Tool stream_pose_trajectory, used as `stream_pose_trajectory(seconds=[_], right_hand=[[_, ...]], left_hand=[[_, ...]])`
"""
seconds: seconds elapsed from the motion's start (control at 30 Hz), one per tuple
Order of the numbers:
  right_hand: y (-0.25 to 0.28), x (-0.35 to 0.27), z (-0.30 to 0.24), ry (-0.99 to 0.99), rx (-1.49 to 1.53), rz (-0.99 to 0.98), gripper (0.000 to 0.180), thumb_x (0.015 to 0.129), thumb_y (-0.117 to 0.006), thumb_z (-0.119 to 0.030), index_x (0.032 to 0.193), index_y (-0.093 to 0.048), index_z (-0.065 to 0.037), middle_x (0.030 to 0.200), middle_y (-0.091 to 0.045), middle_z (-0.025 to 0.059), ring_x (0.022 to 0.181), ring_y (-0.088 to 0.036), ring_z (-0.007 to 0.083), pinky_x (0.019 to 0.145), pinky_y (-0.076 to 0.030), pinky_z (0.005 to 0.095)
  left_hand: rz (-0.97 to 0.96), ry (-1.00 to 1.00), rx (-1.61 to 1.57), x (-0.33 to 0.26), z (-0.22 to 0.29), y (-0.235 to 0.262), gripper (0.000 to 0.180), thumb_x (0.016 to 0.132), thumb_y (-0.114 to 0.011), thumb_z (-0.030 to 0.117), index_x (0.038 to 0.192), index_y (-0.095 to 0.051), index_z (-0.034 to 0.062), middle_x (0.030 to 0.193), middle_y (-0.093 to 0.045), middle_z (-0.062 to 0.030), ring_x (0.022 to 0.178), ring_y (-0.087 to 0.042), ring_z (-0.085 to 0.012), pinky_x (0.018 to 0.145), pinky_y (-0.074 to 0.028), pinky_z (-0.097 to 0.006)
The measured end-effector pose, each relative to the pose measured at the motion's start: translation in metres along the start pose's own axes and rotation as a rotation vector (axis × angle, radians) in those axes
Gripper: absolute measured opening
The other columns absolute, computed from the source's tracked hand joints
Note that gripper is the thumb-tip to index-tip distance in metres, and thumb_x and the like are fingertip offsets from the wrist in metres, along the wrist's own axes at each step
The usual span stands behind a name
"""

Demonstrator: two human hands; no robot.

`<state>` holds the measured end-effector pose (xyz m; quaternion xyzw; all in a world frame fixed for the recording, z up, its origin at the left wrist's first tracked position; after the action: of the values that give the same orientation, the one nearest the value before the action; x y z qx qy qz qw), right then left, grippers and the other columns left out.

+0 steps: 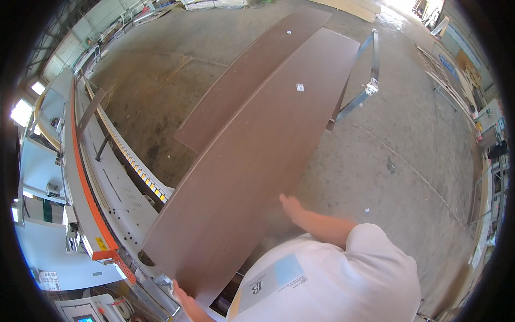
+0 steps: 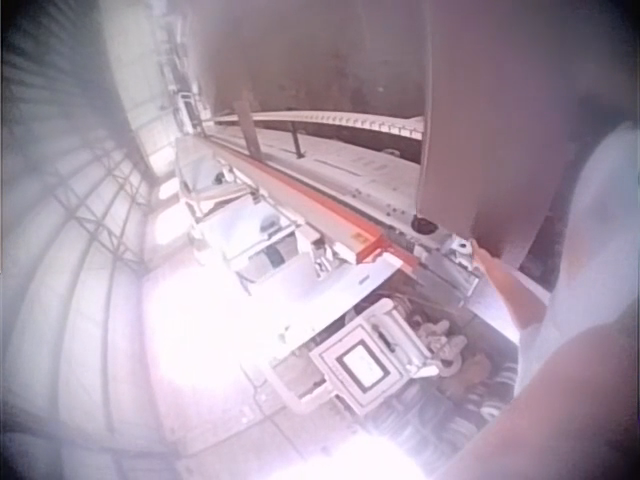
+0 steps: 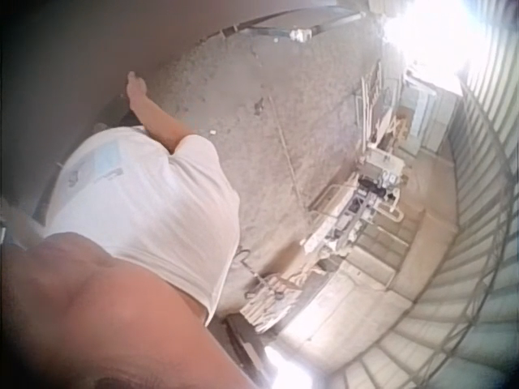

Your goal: The person picks up wooden panels from a stack and feeds them into an industrial machine. They use a handheld scraper to clean the edges of the panels and interact with the machine using a touch screen.

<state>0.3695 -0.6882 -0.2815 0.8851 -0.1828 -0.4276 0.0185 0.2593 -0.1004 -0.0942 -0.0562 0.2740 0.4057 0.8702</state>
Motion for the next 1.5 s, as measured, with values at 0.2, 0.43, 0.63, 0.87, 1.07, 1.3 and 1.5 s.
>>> stream_pose_trajectory(seconds=[0.2,0.43,0.63,0.87,1.07,1.3,1.5], right_hand=[[0.001,-0.096,-0.062,-0.294,-0.206,-0.822,0.068,0.095,-0.061,-0.052,0.141,-0.049,-0.004,0.130,-0.064,0.0168,0.109,-0.066,0.0296,0.087,-0.055,0.0420],[0.103,0.041,-0.149,-0.184,0.023,-0.333,0.101,0.083,-0.063,-0.071,0.151,-0.034,-0.002,0.140,-0.049,0.0231,0.126,-0.051,0.0362,0.105,-0.041,0.0570],[0.246,0.218,-0.218,-0.042,0.523,-0.117,0.050,0.091,-0.060,-0.051,0.121,-0.062,-0.011,0.119,-0.065,0.0040,0.102,-0.062,0.0223,0.082,-0.055,0.0381],[0.251,0.281,-0.278,-0.105,0.486,0.031,0.056,0.097,-0.046,-0.045,0.139,-0.054,-0.008,0.150,-0.050,0.0082,0.136,-0.046,0.0280,0.115,-0.035,0.0428],[0.299,0.327,-0.269,0.031,0.167,0.173,0.056,0.099,-0.039,-0.040,0.142,-0.049,-0.005,0.150,-0.048,0.0118,0.135,-0.046,0.0289,0.117,-0.029,0.0376],[0.223,0.131,-0.338,0.141,-0.946,0.325,0.048,0.098,-0.042,-0.014,0.144,-0.039,0.000,0.144,-0.048,0.0223,0.130,-0.050,0.0309,0.116,-0.026,0.0341],[0.174,0.060,-0.350,-0.063,-0.656,0.456,0.058,0.105,-0.019,-0.041,0.141,-0.042,-0.002,0.138,-0.054,0.0199,0.125,-0.053,0.0304,0.115,-0.027,0.0327]], left_hand=[[0.324,-0.142,0.622,0.058,-0.026,0.095,0.055,0.099,-0.056,0.040,0.130,-0.058,-0.0063,0.129,-0.063,-0.0199,0.110,-0.063,-0.0335,0.093,-0.053,-0.045],[0.405,-0.650,1.308,-0.101,-0.042,-0.073,0.056,0.092,-0.064,0.025,0.143,-0.050,0.0059,0.153,-0.044,-0.0162,0.143,-0.037,-0.0360,0.116,-0.032,-0.053],[0.502,-0.512,1.359,-0.115,-0.053,-0.177,0.056,0.095,-0.057,0.031,0.144,-0.046,0.0057,0.156,-0.039,-0.0147,0.148,-0.027,-0.0306,0.120,-0.020,-0.050],[0.630,-0.362,1.375,-0.118,-0.075,-0.169,0.058,0.101,-0.045,0.038,0.152,-0.039,0.0086,0.162,-0.031,-0.0109,0.152,-0.022,-0.0301,0.124,-0.014,-0.050],[0.636,-0.357,1.365,-0.124,-0.076,-0.182,0.060,0.100,-0.048,0.040,0.152,-0.039,0.0108,0.161,-0.033,-0.0082,0.151,-0.024,-0.0273,0.124,-0.016,-0.047],[0.651,-0.459,1.309,-0.108,-0.052,-0.176,0.053,0.099,-0.052,0.036,0.147,-0.047,0.0130,0.157,-0.041,-0.0064,0.147,-0.032,-0.0270,0.123,-0.021,-0.046],[0.682,-0.439,1.314,-0.108,-0.063,-0.143,0.051,0.099,-0.051,0.035,0.145,-0.048,0.0140,0.156,-0.043,-0.0042,0.146,-0.035,-0.0255,0.122,-0.023,-0.046]])
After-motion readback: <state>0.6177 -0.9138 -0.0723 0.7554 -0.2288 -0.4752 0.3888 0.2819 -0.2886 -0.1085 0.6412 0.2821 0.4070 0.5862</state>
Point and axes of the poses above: each hand's wrist, its own x-axis towards the middle knuckle, its own y-axis out of the back of the hand, z = x × y, the point moved 2 cm from there along x, towards the middle knuckle
